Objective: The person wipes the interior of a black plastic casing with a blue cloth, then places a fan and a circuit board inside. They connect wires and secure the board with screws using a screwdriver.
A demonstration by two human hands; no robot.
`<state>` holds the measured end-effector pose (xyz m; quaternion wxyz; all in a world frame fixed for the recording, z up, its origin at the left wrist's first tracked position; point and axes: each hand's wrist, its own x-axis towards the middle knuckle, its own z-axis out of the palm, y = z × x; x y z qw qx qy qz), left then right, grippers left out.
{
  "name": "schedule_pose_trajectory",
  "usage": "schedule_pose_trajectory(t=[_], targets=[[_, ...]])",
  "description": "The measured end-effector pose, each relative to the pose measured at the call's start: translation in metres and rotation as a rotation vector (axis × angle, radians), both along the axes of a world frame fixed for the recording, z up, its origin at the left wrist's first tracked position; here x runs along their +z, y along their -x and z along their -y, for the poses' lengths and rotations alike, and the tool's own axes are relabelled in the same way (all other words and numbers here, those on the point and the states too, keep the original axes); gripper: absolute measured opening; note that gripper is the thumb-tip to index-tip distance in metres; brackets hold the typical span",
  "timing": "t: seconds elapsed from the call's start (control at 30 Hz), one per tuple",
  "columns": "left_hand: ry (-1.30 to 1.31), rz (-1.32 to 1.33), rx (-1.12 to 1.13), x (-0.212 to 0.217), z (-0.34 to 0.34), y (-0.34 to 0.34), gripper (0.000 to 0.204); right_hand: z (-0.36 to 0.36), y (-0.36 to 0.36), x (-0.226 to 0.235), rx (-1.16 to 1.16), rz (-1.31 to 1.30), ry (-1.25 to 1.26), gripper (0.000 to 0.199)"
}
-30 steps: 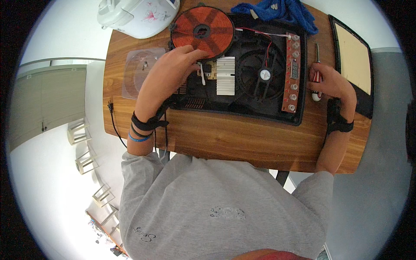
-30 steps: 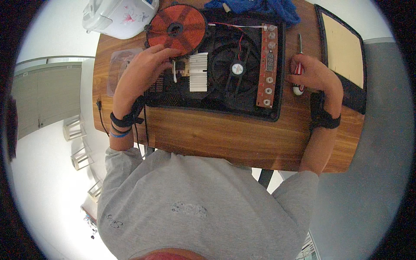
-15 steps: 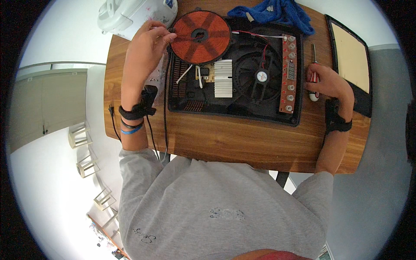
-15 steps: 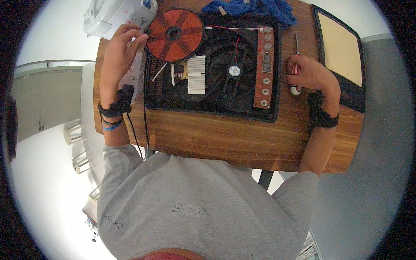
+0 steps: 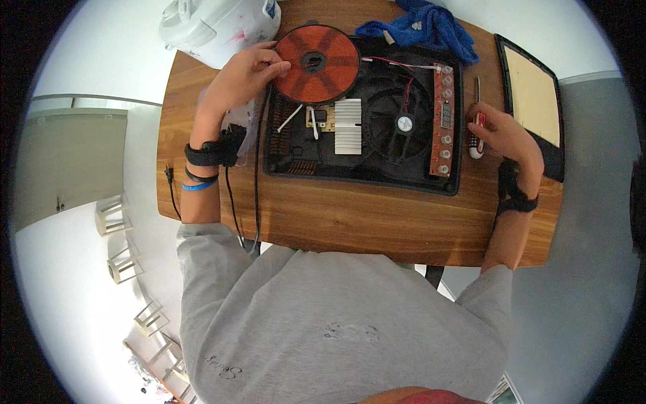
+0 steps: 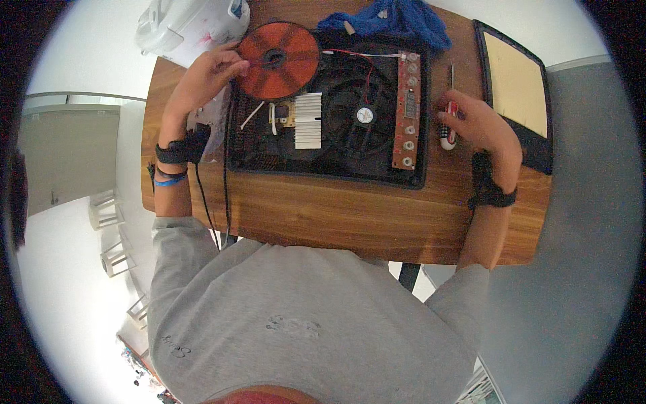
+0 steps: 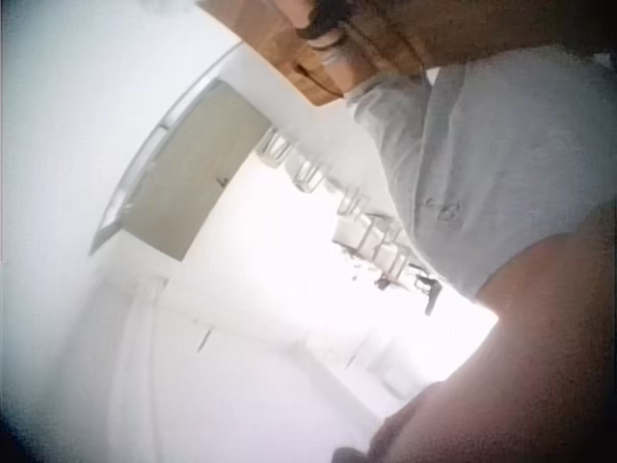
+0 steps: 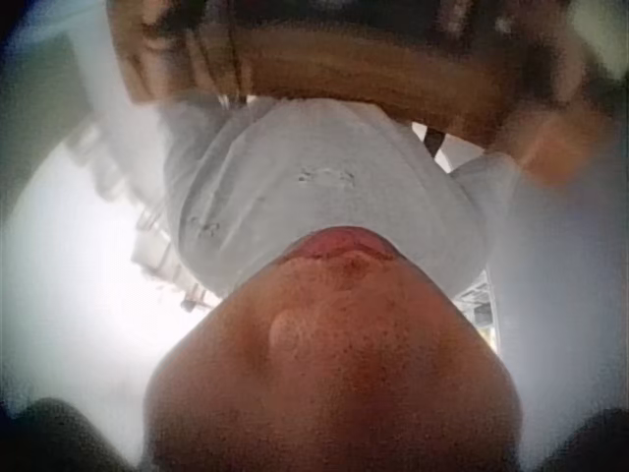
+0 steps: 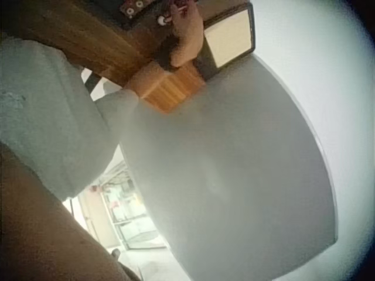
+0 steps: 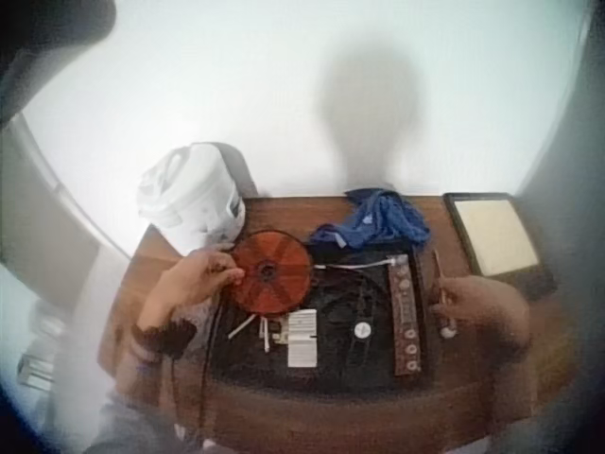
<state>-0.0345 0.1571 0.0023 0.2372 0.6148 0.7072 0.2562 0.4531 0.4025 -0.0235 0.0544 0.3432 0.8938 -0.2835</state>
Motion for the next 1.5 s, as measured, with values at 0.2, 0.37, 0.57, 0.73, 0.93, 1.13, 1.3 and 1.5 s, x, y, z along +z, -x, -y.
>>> schedule_pose_trajectory(t=[0.2,0.37,0.57,0.73,0.93,1.13,1.3,1.5], targets=[[-0.046,0.002,-0.119,-0.006,0.005,0.024,0.03,0.057,0.035,0.079,0.031,-0.011,-0.236,0.039],[-0.008,-0.023,-0.179,0.013,0.002,0.018,0.032,0.079,0.111,0.049,0.355,-0.371,-0.19,0.064],[0.015,-0.023,-0.264,0.003,-0.001,0.036,0.038,0.052,0.202,-0.003,0.504,-0.358,-0.508,0.097],[0.133,0.011,-0.239,0.006,0.003,0.035,0.035,0.044,0.227,-0.001,0.572,-0.198,-0.425,0.118],[0.063,0.199,-0.088,0.024,0.014,0.021,0.038,0.066,0.227,0.005,0.378,-0.168,-0.228,0.108],[-0.117,0.485,-0.102,0.031,0.016,0.003,0.04,0.038,0.229,0.001,0.418,-0.446,-0.077,0.105],[-0.09,0.284,-0.078,0.029,0.006,0.001,0.039,0.048,0.247,0.028,0.557,-0.464,-0.182,0.105],[-0.22,0.29,-0.185,0.018,0.007,0.0,0.036,0.057,0.251,0.009,0.548,-0.488,-0.149,0.115]])
